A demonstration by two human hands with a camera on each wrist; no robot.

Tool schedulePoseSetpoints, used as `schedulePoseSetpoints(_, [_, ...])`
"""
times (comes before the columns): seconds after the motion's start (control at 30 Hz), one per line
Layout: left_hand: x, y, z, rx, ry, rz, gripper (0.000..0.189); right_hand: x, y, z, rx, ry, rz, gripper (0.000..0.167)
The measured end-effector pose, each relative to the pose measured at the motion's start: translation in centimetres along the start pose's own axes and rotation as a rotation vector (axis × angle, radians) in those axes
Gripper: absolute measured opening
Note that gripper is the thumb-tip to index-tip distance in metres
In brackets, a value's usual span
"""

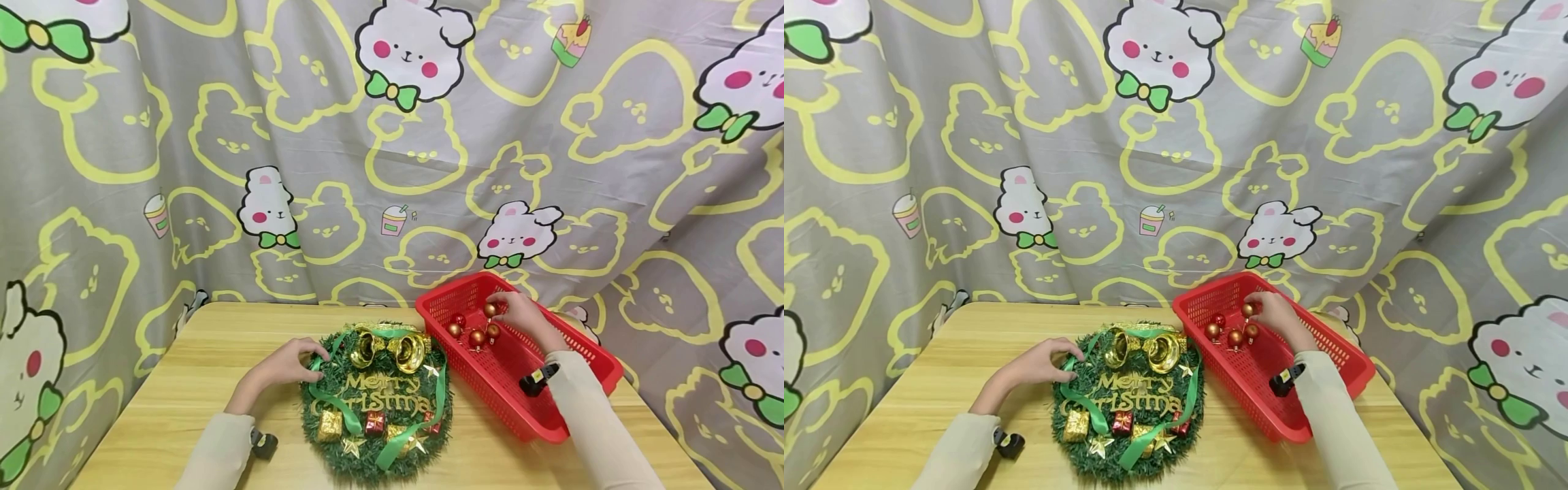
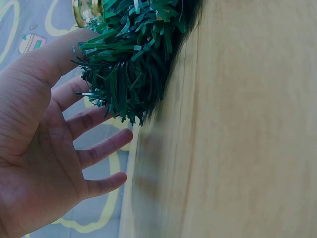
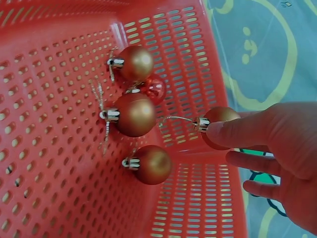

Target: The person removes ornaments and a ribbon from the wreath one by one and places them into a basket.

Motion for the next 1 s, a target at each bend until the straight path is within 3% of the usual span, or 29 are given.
schedulePoseSetpoints(0.23, [0.1,0.1,0.0,0.000,0.007,-0.001,0.029,0.1,-0.1,0.6,0.012,-0.007,-0.028,0.038])
schedulePoseSetpoints(0.5, [0.0,0.0,0.0,-0.001,0.003,-0.006,0.028,-0.5,0.2,1.2,0.055,0.006,0.026,0.036])
schedulePoseSetpoints(1.0, [0.0,0.0,0.0,-0.002,0.005,0.001,0.030,-0.8,0.1,2.1,0.125,0.017,0.025,0.034])
Point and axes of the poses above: each hand's wrist, its own y-axis towards the middle knuckle, its own z-axis out of the palm, x = y × z, the point moved 1 cm from there along y, towards the middle knuckle, and after that the axes turned 8 degrees about y, right-handed, at the moved point
